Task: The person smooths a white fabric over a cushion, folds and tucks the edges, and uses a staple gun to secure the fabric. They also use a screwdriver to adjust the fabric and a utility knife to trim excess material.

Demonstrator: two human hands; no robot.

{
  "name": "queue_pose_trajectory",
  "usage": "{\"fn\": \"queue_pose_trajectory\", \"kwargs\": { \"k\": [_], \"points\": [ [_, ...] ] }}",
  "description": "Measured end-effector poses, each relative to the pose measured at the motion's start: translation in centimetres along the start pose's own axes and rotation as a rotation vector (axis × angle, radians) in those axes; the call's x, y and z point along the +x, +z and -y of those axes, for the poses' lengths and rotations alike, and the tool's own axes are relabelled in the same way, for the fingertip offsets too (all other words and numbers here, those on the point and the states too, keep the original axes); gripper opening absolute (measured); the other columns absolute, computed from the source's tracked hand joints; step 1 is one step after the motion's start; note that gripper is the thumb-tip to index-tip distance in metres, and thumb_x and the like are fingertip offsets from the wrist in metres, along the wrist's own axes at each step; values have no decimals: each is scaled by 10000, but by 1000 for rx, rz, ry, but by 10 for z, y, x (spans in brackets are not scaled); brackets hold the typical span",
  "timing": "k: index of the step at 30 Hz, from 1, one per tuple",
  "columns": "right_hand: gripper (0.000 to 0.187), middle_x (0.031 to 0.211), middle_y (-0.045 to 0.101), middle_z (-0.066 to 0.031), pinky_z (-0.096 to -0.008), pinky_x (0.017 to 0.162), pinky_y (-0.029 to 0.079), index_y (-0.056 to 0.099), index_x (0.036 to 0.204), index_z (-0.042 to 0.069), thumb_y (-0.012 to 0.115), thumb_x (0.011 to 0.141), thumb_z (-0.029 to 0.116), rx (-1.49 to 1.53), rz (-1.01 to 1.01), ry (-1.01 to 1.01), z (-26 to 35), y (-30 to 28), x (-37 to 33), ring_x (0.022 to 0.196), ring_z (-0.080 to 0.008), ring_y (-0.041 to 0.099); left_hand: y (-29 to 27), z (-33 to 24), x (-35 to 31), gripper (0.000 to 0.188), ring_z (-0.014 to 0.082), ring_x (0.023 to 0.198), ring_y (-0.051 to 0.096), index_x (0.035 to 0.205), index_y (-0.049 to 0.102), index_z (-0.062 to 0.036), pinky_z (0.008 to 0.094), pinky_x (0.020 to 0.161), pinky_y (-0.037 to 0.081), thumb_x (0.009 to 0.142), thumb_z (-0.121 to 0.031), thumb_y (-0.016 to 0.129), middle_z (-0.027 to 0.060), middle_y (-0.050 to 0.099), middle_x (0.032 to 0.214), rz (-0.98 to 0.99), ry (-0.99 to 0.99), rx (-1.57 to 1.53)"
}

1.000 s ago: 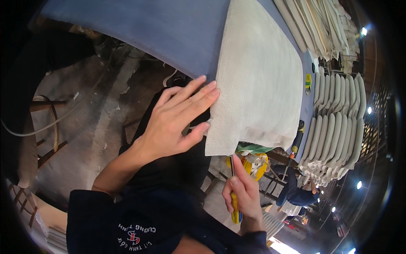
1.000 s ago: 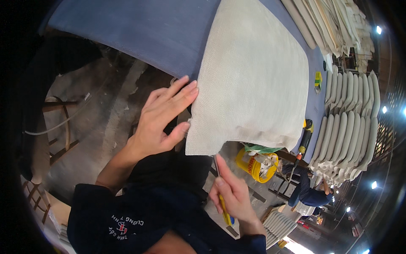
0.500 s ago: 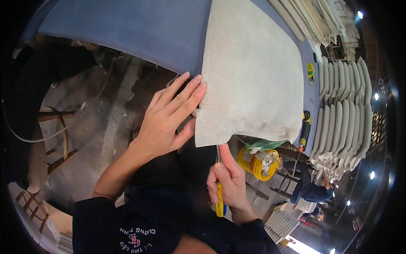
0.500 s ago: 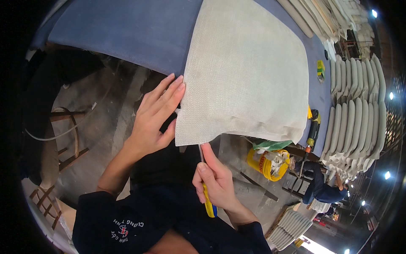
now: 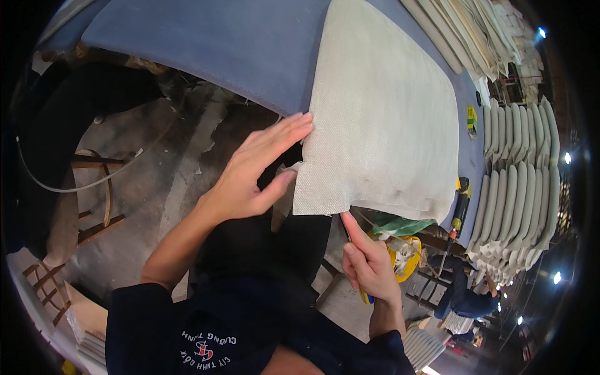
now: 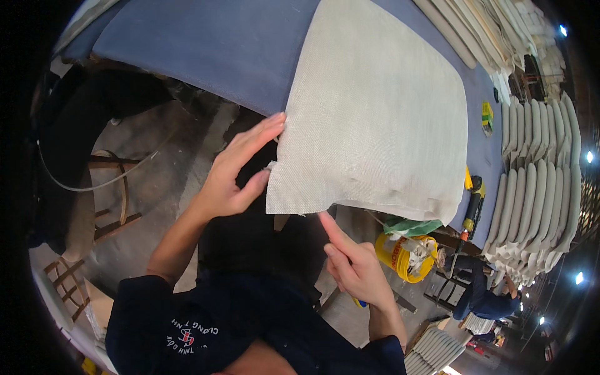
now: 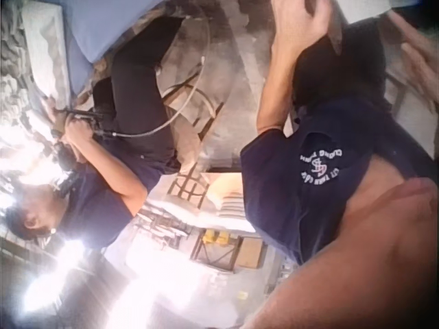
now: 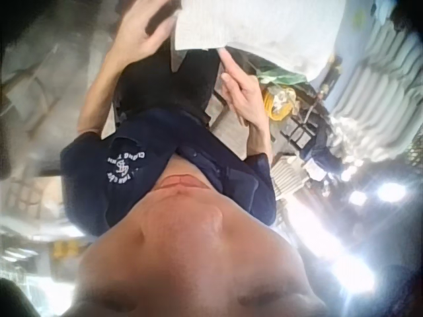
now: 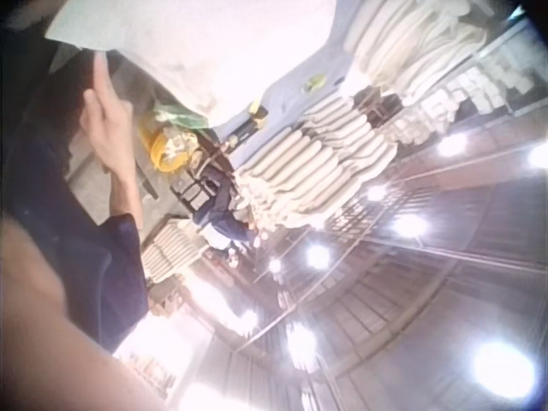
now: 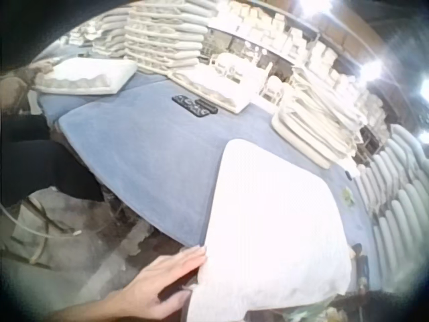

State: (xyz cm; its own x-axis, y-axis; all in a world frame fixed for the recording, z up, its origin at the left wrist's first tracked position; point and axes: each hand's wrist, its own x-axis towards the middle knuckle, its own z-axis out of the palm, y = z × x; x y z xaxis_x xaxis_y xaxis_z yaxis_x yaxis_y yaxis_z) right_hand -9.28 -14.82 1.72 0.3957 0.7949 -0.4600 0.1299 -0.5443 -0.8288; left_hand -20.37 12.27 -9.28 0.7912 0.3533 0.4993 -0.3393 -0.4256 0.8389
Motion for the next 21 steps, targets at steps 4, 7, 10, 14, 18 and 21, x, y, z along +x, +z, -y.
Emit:
{"fn": "queue_pose_trajectory", "kwargs": {
  "k": [4, 7, 10, 14, 18, 21],
  "points": [
    [576, 603, 542, 9, -236, 484, 441, 394, 1678, 109, 480, 1113, 34, 179, -35, 86, -5, 5, -17, 465, -54, 490, -4, 12, 16, 636, 377, 1532, 470, 1497, 574, -4, 463, 1246, 357, 873, -29, 696, 211, 467, 1669, 22, 67, 66],
    [595, 631, 547, -8, -227, 465, 443, 272, 1721, 133, 417, 1148, 69, 194, 22, 52, -7, 16, -11, 450, -64, 476, 6, 22, 17, 591, 388, 1518, 486, 1464, 593, -3, 472, 1244, 366, 884, -36, 702, 229, 467, 1664, 2, 43, -45],
    [552, 610, 549, 0, -244, 465, 440, 414, 1665, 98, 485, 1119, 49, 185, -18, -1, -6, 22, 10, 455, -60, 500, 8, 25, 16, 563, 384, 1507, 501, 1440, 601, 5, 463, 1239, 380, 887, -26, 705, 252, 468, 1654, -17, 32, -51],
    [546, 603, 556, -7, -247, 465, 441, 432, 1655, 92, 492, 1114, 48, 139, -12, -78, -28, 10, 3, 453, -64, 508, 11, 27, 13, 593, 373, 1469, 543, 1416, 612, -21, 456, 1194, 412, 833, 10, 720, 229, 536, 1605, -72, 96, 48],
    [563, 605, 548, -3, -244, 473, 446, 386, 1678, 102, 476, 1123, 61, 218, -50, -33, -32, 15, -9, 457, -62, 499, 41, 41, 11, 577, 392, 1441, 566, 1383, 609, -16, 469, 1178, 437, 818, 27, 718, 257, 571, 1564, -265, 147, -145],
    [568, 609, 533, -3, -242, 475, 451, 357, 1691, 110, 462, 1134, 74, 300, -28, -31, -25, 29, 4, 461, -60, 490, 48, 41, 8, 554, 401, 1451, 554, 1395, 579, 2, 473, 1190, 435, 854, 48, 690, 283, 544, 1578, -277, 109, -120]
  ]
}}
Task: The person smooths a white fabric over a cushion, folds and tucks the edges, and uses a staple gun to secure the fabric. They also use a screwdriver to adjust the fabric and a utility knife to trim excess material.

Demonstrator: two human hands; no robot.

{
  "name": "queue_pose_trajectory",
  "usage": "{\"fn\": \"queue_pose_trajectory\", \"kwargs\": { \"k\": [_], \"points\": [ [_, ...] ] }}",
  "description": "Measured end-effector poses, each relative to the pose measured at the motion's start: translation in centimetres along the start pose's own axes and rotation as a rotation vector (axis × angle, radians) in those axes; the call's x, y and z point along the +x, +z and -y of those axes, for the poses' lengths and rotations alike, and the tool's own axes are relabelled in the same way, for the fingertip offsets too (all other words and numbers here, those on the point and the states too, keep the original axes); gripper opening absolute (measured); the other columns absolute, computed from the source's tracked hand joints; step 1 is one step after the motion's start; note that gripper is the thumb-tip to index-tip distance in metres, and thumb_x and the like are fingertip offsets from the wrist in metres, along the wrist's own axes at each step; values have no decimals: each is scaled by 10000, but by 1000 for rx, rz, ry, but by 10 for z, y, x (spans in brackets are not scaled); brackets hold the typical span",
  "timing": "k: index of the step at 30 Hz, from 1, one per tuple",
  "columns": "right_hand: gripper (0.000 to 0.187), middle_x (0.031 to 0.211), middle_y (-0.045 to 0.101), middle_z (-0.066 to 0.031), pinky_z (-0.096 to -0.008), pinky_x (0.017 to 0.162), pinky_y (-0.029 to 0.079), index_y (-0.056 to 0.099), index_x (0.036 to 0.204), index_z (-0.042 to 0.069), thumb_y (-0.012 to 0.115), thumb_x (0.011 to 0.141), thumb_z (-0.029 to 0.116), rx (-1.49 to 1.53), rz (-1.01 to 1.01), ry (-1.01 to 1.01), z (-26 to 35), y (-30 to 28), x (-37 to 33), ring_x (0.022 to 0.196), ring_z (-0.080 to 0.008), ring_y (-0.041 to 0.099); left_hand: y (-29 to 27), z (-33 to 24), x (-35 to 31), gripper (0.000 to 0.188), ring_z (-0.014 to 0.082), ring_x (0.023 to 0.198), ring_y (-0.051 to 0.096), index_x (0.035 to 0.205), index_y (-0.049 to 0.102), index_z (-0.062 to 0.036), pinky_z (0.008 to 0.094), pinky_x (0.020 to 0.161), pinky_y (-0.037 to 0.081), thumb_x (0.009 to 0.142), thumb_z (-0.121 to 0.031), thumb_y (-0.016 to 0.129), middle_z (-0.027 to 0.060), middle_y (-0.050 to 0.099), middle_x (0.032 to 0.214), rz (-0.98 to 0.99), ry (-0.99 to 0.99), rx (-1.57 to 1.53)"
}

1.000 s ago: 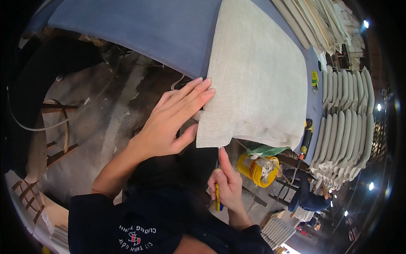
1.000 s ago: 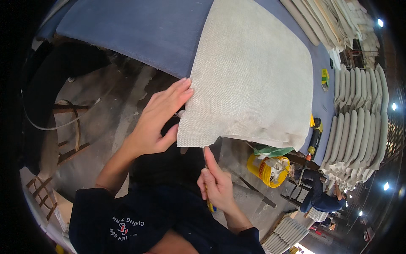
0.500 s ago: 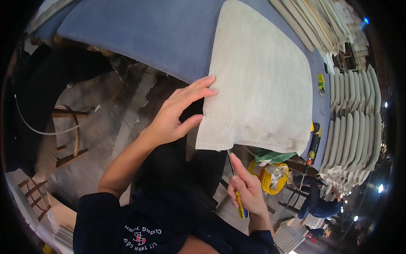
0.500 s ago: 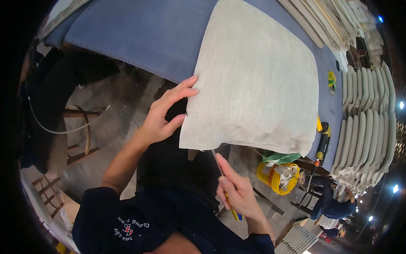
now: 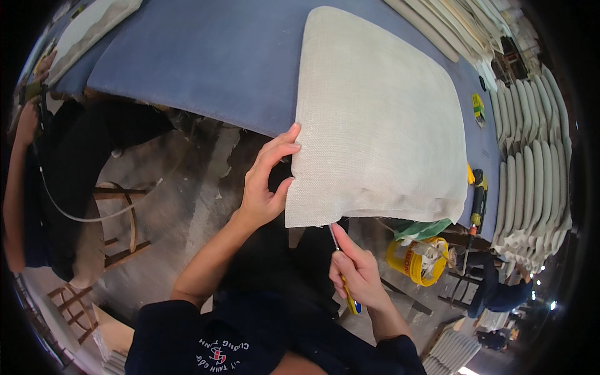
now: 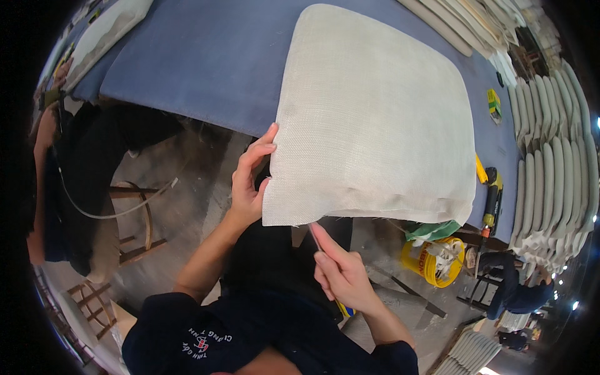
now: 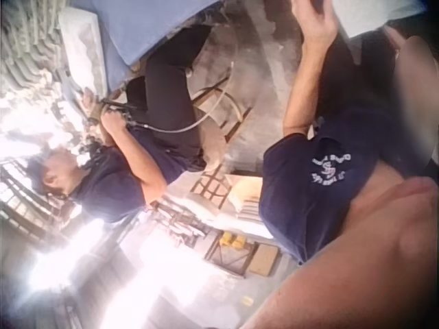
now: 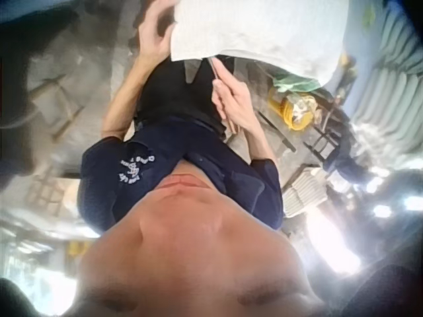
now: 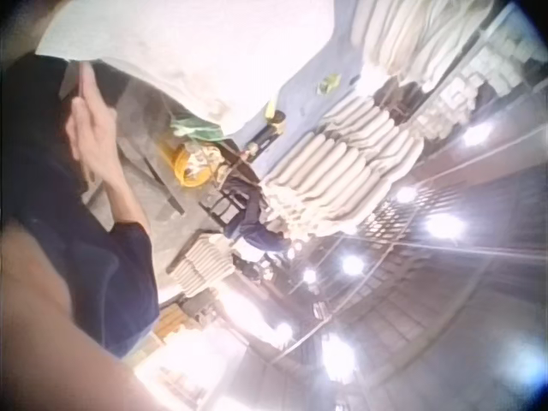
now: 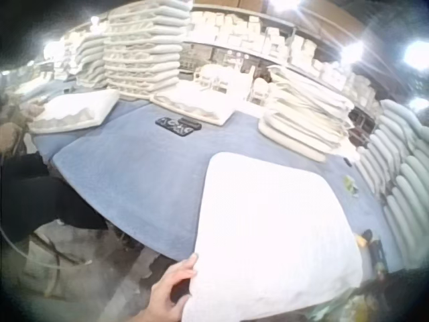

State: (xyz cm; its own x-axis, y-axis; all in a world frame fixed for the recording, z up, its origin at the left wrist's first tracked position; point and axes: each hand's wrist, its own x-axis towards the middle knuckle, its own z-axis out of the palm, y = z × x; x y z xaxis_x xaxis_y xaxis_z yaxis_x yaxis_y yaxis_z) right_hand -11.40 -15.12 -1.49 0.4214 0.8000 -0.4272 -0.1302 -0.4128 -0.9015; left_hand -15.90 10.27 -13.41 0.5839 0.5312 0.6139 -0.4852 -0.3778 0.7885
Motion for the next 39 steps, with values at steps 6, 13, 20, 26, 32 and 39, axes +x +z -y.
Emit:
{"fn": "queue_pose_trajectory", "kwargs": {
  "k": [6, 13, 20, 26, 32, 39],
  "points": [
    [576, 609, 516, 1, -236, 467, 439, 325, 1704, 120, 462, 1145, 111, 75, 87, 19, 0, -13, 7, 457, -59, 467, -1, -8, -1, 527, 391, 1503, 492, 1445, 526, -6, 458, 1211, 400, 937, 19, 663, 277, 454, 1651, 0, -81, -76],
    [272, 606, 504, 26, -242, 492, 415, 644, 1325, 44, 506, 1143, 190, 212, 49, 49, 0, -2, 15, 486, -57, 487, 18, -19, 10, 642, 369, 1514, 440, 1532, 433, -44, 478, 1225, 366, 959, -73, 720, 283, 315, 1708, 87, -7, 99],
    [191, 695, 613, -143, -357, 567, 451, 682, 1195, 67, 654, 1067, 207, -306, -51, -189, -18, -31, -48, 559, -243, 593, -8, -33, -25, 621, 387, 1505, 449, 1522, 437, -4, 497, 1220, 358, 1056, -342, 670, 259, 472, 1605, 21, -39, 127],
    [245, 681, 621, -135, -372, 591, 479, 708, 1249, 102, 682, 1027, 202, -460, -805, -146, -12, -106, -112, 581, -239, 631, 43, -35, 10, 579, 485, 1489, 450, 1396, 570, -64, 598, 1243, 320, 843, 56, 691, 202, 559, 1539, 10, 265, 531],
    [289, 742, 626, -127, -381, 650, 489, 652, 1280, 52, 635, 1043, 215, -902, -1246, -232, 2, -248, -89, 657, -226, 618, 9, -21, 52, 391, 364, 1287, 655, 1208, 730, -1, 444, 1133, 468, 854, 134, 633, 164, 727, 1293, -65, 251, 577],
    [235, 1074, 723, -63, -304, 824, 538, 565, 1226, 27, 450, 1183, 227, -100, -1218, -1274, 56, -238, -38, 900, -144, 673, -84, -36, 90, 244, 245, 1174, 681, 1245, 737, 18, 381, 1068, 481, 1034, -52, 636, 119, 758, 1265, -70, -48, 760]
  ]
}}
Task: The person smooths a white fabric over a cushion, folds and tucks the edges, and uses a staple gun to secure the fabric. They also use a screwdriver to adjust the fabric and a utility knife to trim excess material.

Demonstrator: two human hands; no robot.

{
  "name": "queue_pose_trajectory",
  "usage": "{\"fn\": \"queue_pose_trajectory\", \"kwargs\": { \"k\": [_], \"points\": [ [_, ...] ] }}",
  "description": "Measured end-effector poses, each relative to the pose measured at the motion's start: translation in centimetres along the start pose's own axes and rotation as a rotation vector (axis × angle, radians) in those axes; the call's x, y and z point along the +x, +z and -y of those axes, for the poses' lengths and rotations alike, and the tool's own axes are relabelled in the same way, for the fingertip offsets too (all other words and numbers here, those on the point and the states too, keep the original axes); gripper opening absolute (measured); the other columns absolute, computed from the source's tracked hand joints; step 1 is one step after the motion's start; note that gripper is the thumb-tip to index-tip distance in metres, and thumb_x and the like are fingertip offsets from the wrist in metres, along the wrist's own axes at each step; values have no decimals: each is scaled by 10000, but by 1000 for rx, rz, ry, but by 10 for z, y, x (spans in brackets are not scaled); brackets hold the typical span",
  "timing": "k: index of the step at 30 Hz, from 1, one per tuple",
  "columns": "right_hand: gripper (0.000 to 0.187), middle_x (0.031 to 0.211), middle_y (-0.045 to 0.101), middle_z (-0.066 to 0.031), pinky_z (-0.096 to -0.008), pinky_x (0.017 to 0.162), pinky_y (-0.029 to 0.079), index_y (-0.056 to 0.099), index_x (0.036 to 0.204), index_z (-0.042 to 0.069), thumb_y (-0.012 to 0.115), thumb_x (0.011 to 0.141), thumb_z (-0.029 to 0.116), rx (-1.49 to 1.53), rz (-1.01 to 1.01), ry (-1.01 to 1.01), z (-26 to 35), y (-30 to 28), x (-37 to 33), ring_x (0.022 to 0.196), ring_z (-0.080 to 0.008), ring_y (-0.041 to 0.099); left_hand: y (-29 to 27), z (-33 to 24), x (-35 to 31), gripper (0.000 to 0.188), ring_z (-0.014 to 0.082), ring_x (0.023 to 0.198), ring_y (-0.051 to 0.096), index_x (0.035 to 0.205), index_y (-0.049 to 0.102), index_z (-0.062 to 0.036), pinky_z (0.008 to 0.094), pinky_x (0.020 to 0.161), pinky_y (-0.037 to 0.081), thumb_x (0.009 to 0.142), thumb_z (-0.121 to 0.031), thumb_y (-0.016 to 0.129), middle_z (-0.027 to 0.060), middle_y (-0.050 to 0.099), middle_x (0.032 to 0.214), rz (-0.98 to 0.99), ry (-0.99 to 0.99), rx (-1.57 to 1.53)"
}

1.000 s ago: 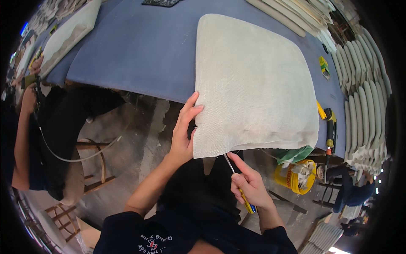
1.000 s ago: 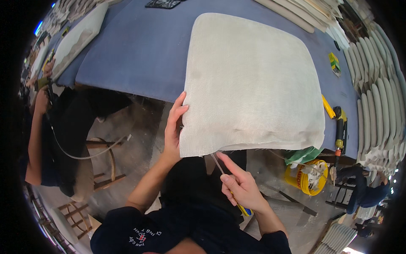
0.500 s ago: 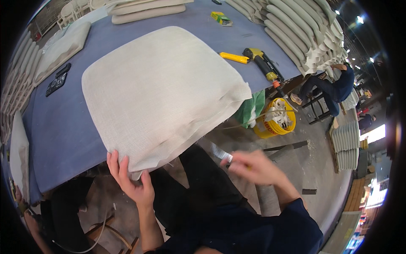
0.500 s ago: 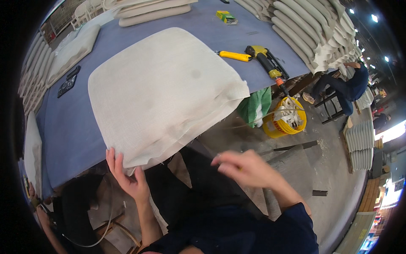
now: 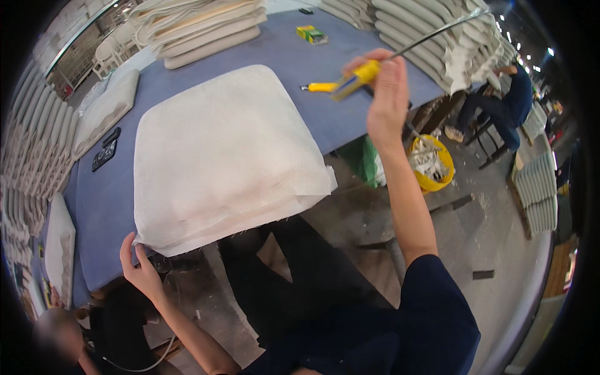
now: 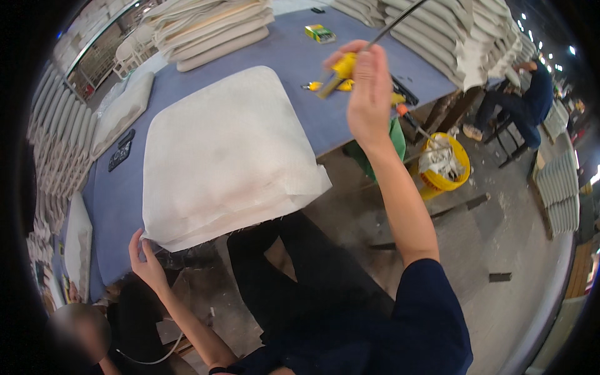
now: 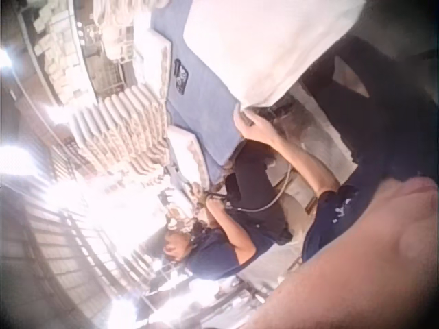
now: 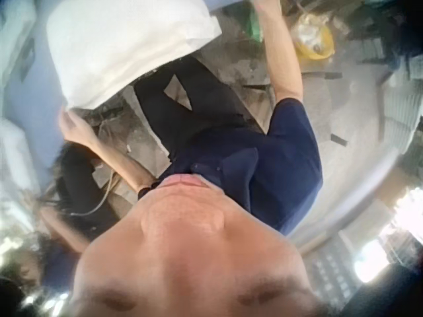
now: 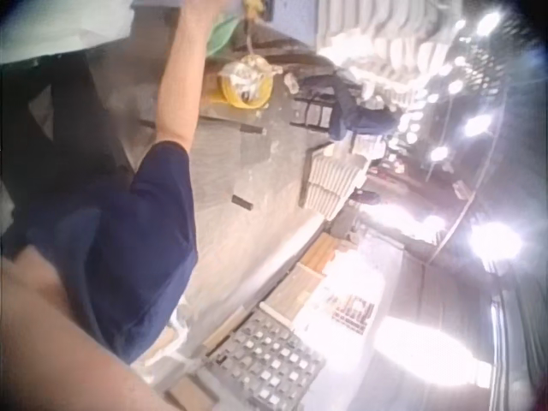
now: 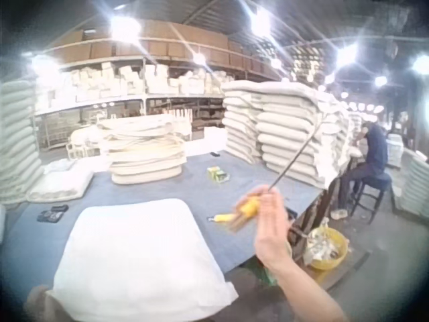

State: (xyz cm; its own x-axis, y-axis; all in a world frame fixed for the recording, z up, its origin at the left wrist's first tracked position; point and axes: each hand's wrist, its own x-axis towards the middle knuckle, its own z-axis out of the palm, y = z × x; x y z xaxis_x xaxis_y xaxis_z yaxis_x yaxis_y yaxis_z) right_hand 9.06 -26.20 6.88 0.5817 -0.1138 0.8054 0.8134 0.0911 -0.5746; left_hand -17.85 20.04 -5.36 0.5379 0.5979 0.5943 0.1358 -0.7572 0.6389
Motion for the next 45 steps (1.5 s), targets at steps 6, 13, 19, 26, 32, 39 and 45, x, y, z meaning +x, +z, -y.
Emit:
{"fn": "queue_pose_trajectory", "kwargs": {
  "k": [6, 13, 19, 26, 32, 39, 45],
  "points": [
    [226, 1088, 764, -71, -278, 783, 548, 547, 1221, 38, 443, 1178, 234, -247, -65, 225, -75, -20, -46, 919, -107, 659, 23, -109, -3, 441, 379, 1482, 492, 1401, 646, -8, 477, 1235, 346, 969, -93, 658, 197, 572, 1550, 298, 415, -25],
    [243, 1251, 708, -74, -292, 787, 590, 548, 1262, 76, 451, 1171, 280, 28, 100, 463, -107, -33, -70, 1067, -120, 658, 144, -239, -4, 587, 406, 1541, 412, 1397, 700, -220, 562, 1242, 327, 835, -285, 862, 131, 514, 1617, 678, 881, -93],
    [202, 1228, 694, -113, -335, 830, 635, 494, 1210, 81, 443, 1183, 275, 224, -80, 507, -88, -44, -69, 1111, -191, 704, 203, -251, -32, 490, 399, 1548, 400, 1311, 773, -387, 578, 1222, 342, 838, -268, 820, 112, 472, 1657, 714, 1090, 55],
    [162, 1152, 685, -173, -317, 697, 653, 391, 1237, 87, 487, 1162, 195, 496, 22, 511, -58, -36, -99, 1063, -286, 752, 203, -268, -38, 441, 450, 1568, 356, 1249, 819, -382, 592, 1233, 314, 833, -235, 806, 124, 485, 1648, 699, 1005, 38],
    [132, 1136, 684, -176, -301, 666, 638, 400, 1246, 100, 465, 1166, 183, 370, -222, 216, -49, -45, -76, 996, -248, 756, 205, -264, -38, 439, 449, 1572, 352, 1234, 829, -379, 593, 1241, 300, 823, -227, 806, 117, 501, 1642, 729, 987, 27],
    [177, 1074, 679, -161, -260, 603, 593, 390, 1239, 78, 478, 1164, 212, 351, -275, 207, -57, -39, -79, 936, -224, 755, 210, -263, -35, 462, 439, 1572, 356, 1239, 828, -374, 590, 1242, 300, 804, -217, 813, 99, 523, 1629, 724, 1006, 25],
    [161, 930, 676, -69, -329, 657, 563, 432, 1263, 98, 475, 1157, 210, 230, -154, 386, -80, -49, -100, 812, -140, 694, 224, -273, -41, 546, 439, 1569, 365, 1287, 809, -325, 594, 1261, 280, 774, -138, 803, 96, 542, 1618, 738, 1070, -94]
  ]
}}
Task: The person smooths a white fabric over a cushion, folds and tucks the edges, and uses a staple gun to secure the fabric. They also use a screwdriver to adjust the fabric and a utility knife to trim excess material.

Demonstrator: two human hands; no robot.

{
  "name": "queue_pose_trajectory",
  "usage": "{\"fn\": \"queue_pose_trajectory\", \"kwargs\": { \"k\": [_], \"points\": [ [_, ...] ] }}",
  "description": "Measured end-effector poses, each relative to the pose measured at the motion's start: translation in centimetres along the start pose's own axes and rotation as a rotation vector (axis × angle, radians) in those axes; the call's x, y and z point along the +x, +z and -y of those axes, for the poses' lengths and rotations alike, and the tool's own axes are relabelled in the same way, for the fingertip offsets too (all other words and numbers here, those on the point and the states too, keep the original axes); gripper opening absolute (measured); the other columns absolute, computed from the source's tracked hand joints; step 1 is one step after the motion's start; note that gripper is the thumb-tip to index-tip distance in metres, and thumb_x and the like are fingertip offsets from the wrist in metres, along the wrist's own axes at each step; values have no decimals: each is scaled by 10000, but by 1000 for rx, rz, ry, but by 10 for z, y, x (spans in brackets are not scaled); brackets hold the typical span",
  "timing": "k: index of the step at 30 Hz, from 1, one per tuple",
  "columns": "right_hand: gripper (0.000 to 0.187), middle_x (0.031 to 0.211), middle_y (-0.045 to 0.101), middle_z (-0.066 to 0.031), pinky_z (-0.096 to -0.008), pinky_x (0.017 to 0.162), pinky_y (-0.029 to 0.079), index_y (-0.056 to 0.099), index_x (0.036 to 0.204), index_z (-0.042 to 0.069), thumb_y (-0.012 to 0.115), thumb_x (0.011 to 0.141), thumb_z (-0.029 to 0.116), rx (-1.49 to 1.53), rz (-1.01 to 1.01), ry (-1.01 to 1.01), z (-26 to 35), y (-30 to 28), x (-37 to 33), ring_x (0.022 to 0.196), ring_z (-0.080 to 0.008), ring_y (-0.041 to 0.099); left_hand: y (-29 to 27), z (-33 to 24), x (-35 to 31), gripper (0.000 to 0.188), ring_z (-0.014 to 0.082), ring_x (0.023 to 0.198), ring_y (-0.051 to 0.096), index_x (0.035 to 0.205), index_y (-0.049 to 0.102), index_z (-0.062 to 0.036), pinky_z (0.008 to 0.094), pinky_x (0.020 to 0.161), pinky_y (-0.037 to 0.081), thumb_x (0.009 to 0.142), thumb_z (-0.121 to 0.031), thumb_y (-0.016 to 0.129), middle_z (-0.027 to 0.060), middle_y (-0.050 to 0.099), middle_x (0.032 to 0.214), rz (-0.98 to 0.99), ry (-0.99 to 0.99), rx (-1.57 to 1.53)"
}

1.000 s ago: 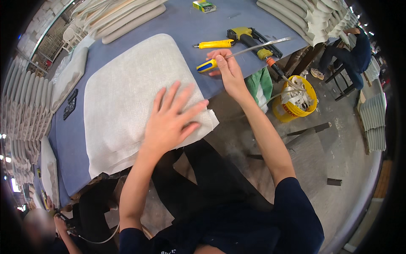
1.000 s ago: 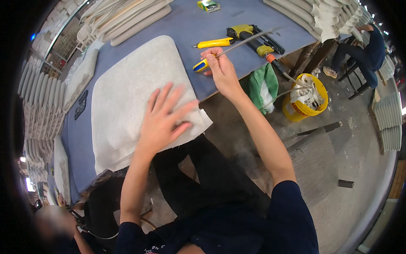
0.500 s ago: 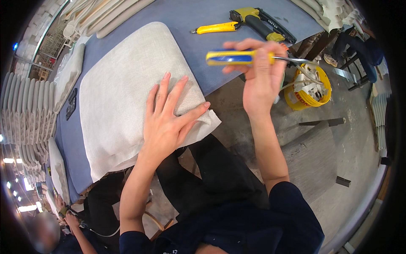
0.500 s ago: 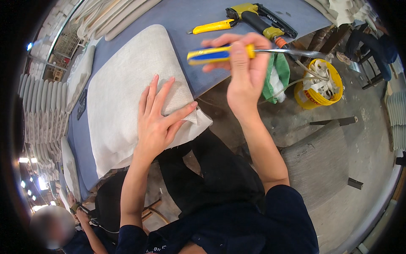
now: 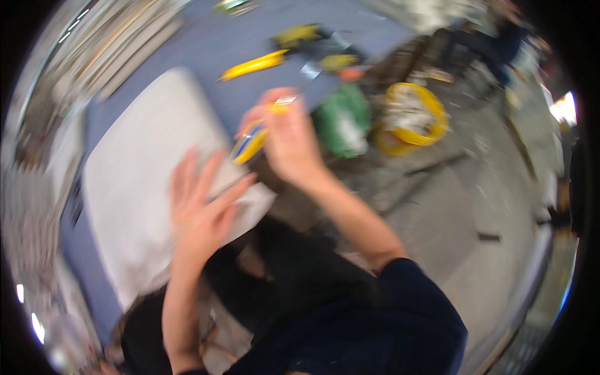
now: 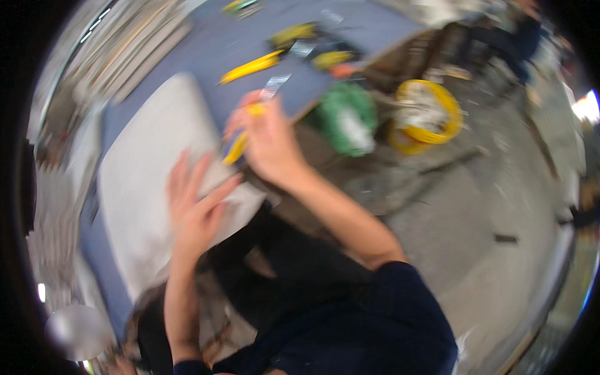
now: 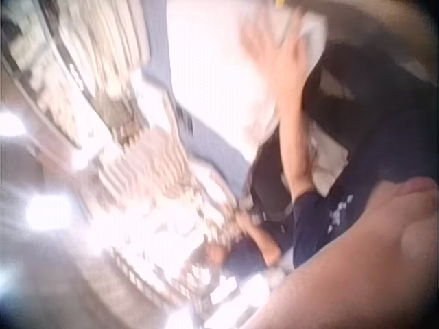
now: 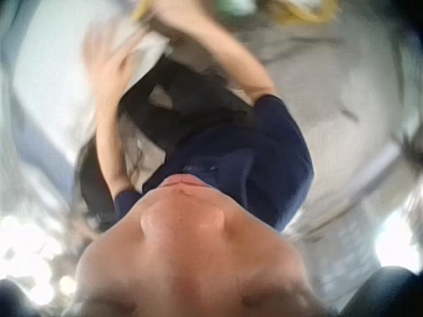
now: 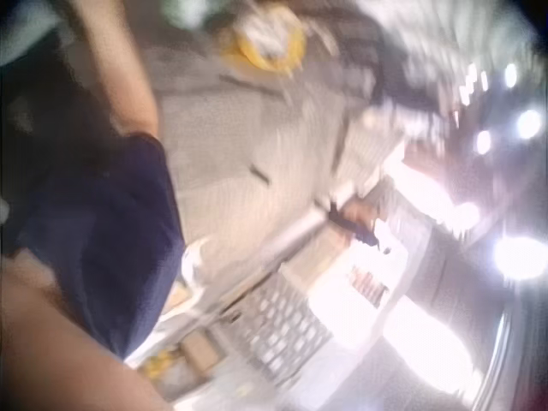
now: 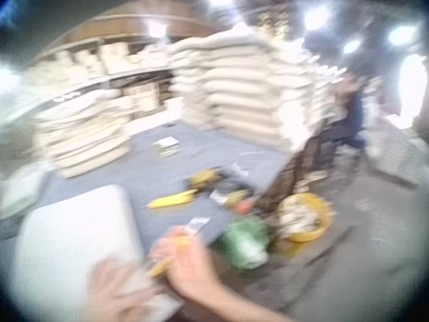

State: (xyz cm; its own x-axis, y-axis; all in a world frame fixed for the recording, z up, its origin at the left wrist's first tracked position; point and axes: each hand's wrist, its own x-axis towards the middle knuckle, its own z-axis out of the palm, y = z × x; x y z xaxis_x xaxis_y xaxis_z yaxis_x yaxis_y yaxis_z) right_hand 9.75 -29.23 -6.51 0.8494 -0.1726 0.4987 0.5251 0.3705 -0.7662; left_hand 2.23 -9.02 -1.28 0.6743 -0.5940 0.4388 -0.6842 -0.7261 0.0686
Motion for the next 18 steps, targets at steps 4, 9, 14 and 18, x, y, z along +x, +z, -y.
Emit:
{"fn": "queue_pose_trajectory", "kwargs": {
  "k": [4, 9, 14, 18],
  "points": [
    [432, 941, 672, -185, -517, 742, 553, 466, 1401, 43, 608, 1025, 203, -806, 116, 103, 4, 16, 52, 777, -461, 692, -32, 14, -18, 416, 403, 1553, 416, 1305, 786, -166, 608, 1277, 230, 903, -244, 715, 113, 602, 1564, 159, -43, 57],
    [523, 1220, 613, -225, -541, 841, 505, 562, 1388, 60, 718, 912, 210, -1043, -115, -140, -30, -14, 94, 1041, -447, 644, -46, 29, 36, 414, 383, 1520, 458, 1239, 757, -55, 599, 1268, 236, 956, -329, 630, 158, 675, 1435, 337, 122, -101],
    [437, 1277, 575, -181, -521, 988, 429, 678, 1271, 64, 735, 855, 186, -1213, -21, -255, -66, -26, 83, 1232, -374, 506, -29, 32, 51, 301, 380, 1333, 568, 1050, 729, -49, 597, 1243, 266, 949, -311, 620, 142, 703, 1184, 340, 226, -118],
    [227, 1097, 696, -162, -532, 889, 507, 762, 1034, 94, 685, 824, 134, -1141, -113, -307, -67, -7, 84, 1070, -383, 628, -19, 53, 39, 230, 348, 1204, 607, 973, 735, -73, 591, 1206, 307, 915, -280, 654, 109, 691, 1087, 319, 193, -86]
  ]
}}
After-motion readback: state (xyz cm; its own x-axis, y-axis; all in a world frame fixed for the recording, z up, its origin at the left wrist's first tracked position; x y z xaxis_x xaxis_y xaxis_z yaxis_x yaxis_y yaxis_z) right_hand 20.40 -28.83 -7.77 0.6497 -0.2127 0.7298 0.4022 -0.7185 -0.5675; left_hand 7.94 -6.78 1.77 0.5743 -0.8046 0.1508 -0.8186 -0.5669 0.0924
